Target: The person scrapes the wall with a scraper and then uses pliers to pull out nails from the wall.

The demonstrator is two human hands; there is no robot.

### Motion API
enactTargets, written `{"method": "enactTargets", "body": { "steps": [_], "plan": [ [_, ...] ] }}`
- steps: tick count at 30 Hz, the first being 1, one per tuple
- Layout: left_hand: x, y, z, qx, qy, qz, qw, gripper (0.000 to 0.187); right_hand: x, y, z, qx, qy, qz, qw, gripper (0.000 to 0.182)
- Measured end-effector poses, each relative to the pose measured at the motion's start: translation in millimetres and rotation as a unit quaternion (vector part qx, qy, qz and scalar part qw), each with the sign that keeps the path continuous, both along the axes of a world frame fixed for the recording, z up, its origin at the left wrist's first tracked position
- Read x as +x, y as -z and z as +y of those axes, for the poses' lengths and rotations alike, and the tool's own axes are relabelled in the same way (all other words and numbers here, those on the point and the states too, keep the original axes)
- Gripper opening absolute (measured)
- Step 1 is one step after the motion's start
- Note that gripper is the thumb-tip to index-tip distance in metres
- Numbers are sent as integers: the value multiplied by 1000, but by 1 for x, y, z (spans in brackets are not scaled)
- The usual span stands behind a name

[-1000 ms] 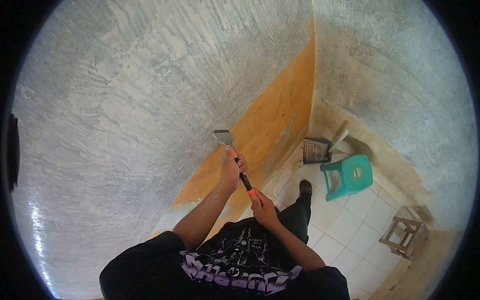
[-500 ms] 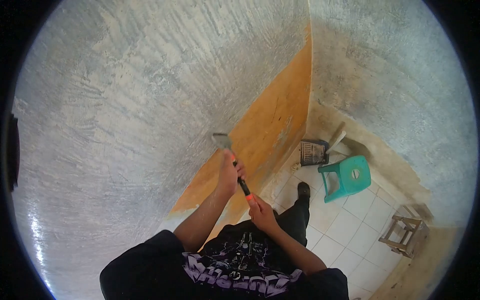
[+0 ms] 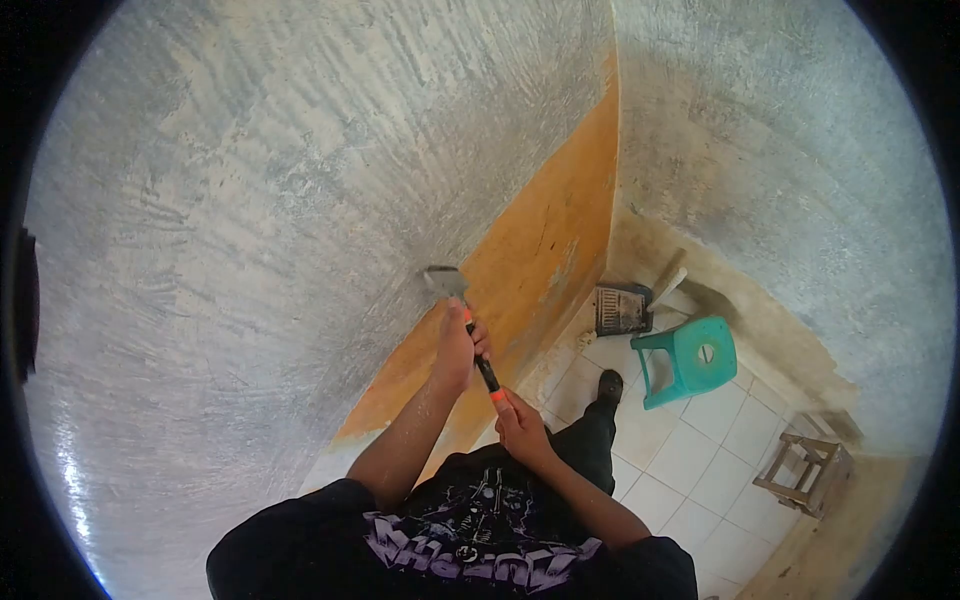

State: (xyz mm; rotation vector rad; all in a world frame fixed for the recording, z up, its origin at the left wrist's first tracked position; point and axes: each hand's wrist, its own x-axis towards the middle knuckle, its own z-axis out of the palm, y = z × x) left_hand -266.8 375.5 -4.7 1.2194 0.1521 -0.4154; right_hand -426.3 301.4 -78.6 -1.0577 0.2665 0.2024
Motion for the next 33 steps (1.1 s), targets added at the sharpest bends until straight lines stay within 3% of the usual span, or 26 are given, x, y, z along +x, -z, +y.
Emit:
{"method": "enactTargets", "body": {
  "steps": [5,9,17,23,26,33],
  "plan": [
    [26,-4,-36,14,18,3,1000,39,22,-26,-26,23,23,52,998,45],
    [31,1,-45,27,4,1,1000,40,27,-9,-30,32,30,44,998,46],
    [18,3,-29,8,-6,21,1000,41,19,-1,-31,29,-40,51,997,46],
    [14,7,-22,7,11,20,1000,40,19,8,-22,-6,-16,43,999,38],
    [9,7,-15,5,15,25,1000,41,9,3,-13,22,-5,56,998,47],
    [-8,11,9,1,16,36,999,40,-7,12,8,18,-14,59,998,46]
  ]
}}
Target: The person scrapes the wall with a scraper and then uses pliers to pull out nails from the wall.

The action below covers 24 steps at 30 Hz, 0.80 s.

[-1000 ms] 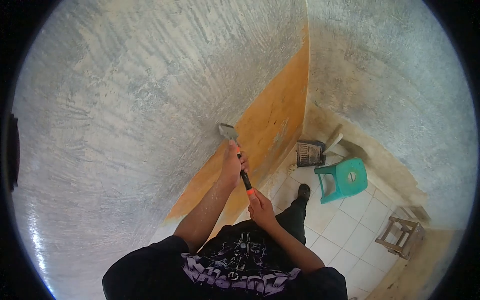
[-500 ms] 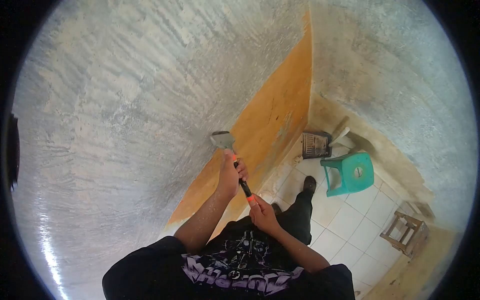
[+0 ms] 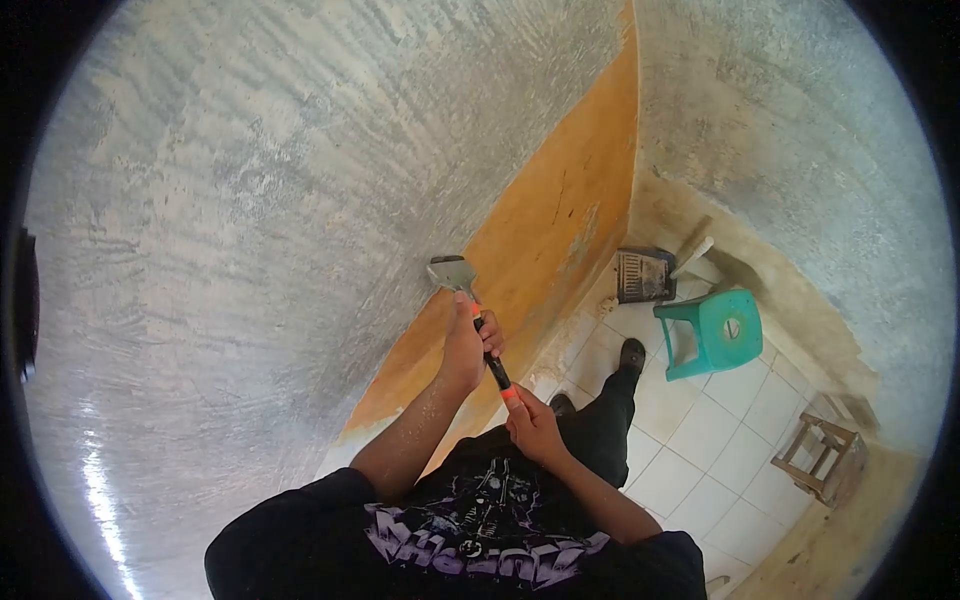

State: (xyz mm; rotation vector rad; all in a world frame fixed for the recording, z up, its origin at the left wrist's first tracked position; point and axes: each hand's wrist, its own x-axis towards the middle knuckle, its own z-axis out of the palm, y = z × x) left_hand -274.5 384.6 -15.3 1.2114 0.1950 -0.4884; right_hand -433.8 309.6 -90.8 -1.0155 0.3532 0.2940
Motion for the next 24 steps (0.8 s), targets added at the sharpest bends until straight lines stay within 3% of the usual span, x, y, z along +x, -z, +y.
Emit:
{"method": "enactTargets", "body": {
  "steps": [14,24],
  "plan": [
    [-3,-4,3,27,-4,-12,1000,38,0,-12,2,44,-12,13,999,44],
    [-5,3,6,17,-9,-18,1000,40,-2,-1,7,-15,15,4,1000,40]
  ]
}}
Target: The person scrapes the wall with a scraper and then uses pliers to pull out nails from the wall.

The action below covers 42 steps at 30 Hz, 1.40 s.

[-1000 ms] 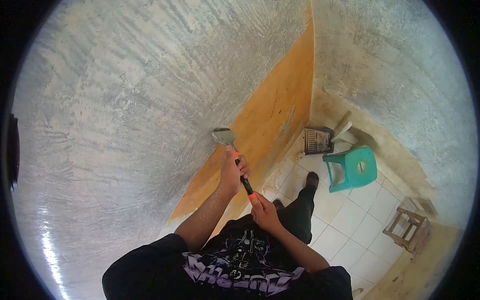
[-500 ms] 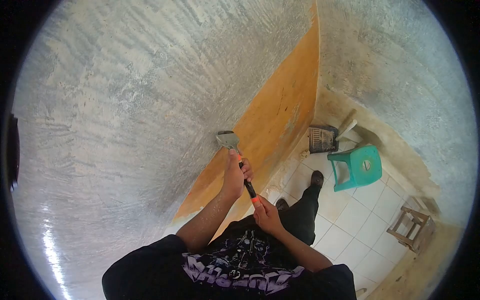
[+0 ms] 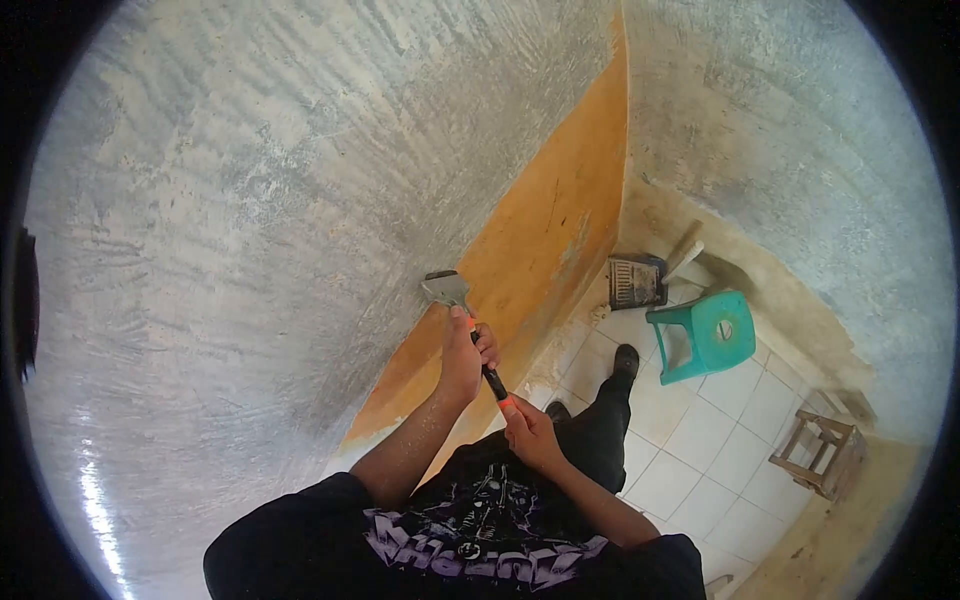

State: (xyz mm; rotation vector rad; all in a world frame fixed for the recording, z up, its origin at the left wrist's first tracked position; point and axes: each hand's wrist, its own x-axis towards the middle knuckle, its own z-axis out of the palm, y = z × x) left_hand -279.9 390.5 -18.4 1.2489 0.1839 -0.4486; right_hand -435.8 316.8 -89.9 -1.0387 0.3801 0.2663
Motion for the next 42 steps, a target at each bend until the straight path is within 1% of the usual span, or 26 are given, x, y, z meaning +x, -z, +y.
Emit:
{"method": "enactTargets", "body": {
  "steps": [5,8,11,14,17,19,22,23,25,26,29,35,38,39,42],
  "plan": [
    [-1,-1,1,9,11,-7,1000,40,-1,1,1,5,7,1,1000,40],
    [-1,-4,2,17,7,-11,1000,41,-3,-19,0,19,3,19,1000,44],
    [4,-7,3,27,19,-21,999,42,-2,-7,2,53,-1,10,999,44],
    [6,-7,-1,44,22,-39,998,43,1,-7,6,34,21,5,999,44],
    [3,-4,0,40,8,-49,998,44,-1,-17,6,54,19,24,998,39],
    [2,-6,2,36,6,-42,998,44,4,-15,6,71,22,8,997,37],
    [23,-8,-9,47,43,-48,997,42,20,-20,4,78,36,1,996,34],
    [20,-9,-9,62,41,-50,996,42,22,-22,3,76,39,3,996,33],
    [25,-14,-17,86,41,-68,993,42,15,-18,5,59,28,-11,998,33],
    [23,-14,-16,76,30,-59,995,42,14,-17,5,50,28,-22,998,33],
    [11,-11,-8,67,13,-34,997,41,4,-20,8,88,19,3,996,36],
    [13,-10,-12,83,4,-36,996,41,13,-18,2,79,12,12,997,43],
    [7,-10,-9,92,-4,-44,995,41,2,-11,8,65,1,-14,998,38],
    [6,-10,-8,94,-7,-45,995,40,3,-14,6,80,-4,4,997,37],
    [10,-6,-12,99,-4,-52,994,40,7,-4,4,55,9,-1,998,43]
  ]
}}
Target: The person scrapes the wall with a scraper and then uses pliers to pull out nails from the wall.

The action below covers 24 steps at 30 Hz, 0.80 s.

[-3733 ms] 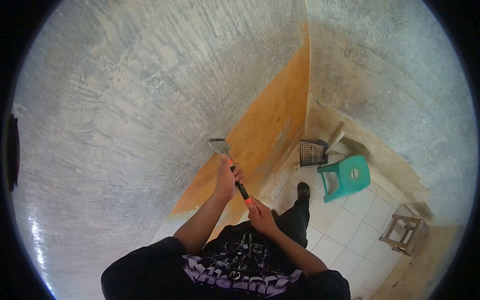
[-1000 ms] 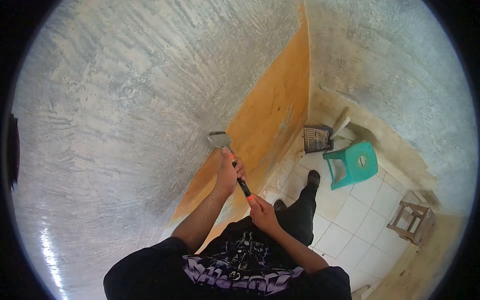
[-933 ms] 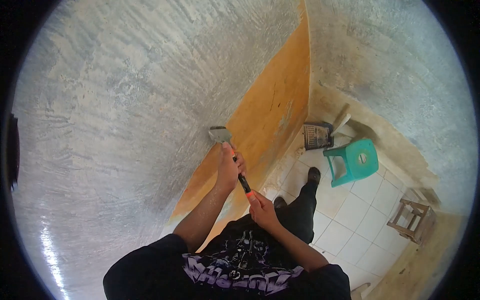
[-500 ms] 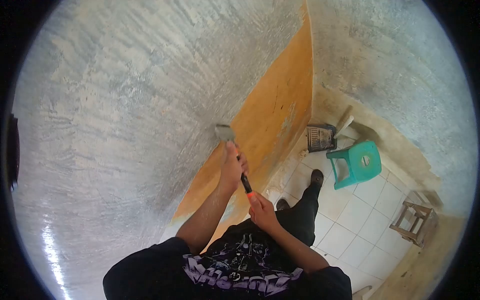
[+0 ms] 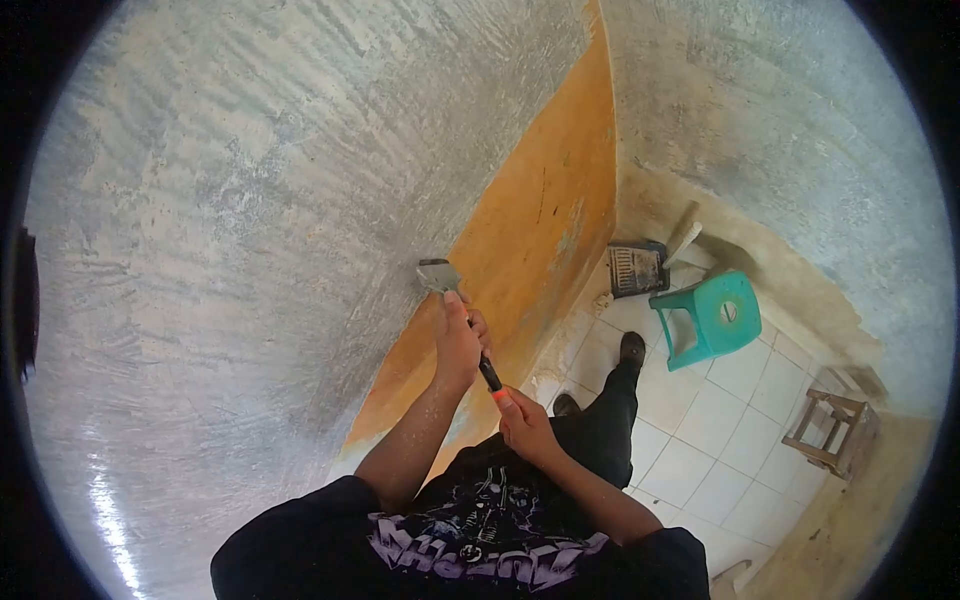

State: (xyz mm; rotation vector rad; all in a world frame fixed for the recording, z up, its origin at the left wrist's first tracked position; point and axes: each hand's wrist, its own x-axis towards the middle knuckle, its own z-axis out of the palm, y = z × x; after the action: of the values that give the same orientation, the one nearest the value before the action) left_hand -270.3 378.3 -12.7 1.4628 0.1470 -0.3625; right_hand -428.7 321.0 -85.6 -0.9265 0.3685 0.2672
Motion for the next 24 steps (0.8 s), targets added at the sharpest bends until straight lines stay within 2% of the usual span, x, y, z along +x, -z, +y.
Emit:
{"method": "enactTargets", "body": {
  "steps": [3,6,18,24],
  "plan": [
    [0,0,-1,3,-1,-13,1000,40,0,-2,0,38,16,24,999,42],
    [-2,-4,3,-7,0,2,1000,40,-3,-10,4,1,-1,18,1000,41],
    [9,-12,-9,-20,10,32,999,37,8,-10,-12,1,-15,-5,1000,43],
    [29,-15,-33,-3,30,13,999,37,28,-15,-29,14,20,15,1000,42]
  ]
}}
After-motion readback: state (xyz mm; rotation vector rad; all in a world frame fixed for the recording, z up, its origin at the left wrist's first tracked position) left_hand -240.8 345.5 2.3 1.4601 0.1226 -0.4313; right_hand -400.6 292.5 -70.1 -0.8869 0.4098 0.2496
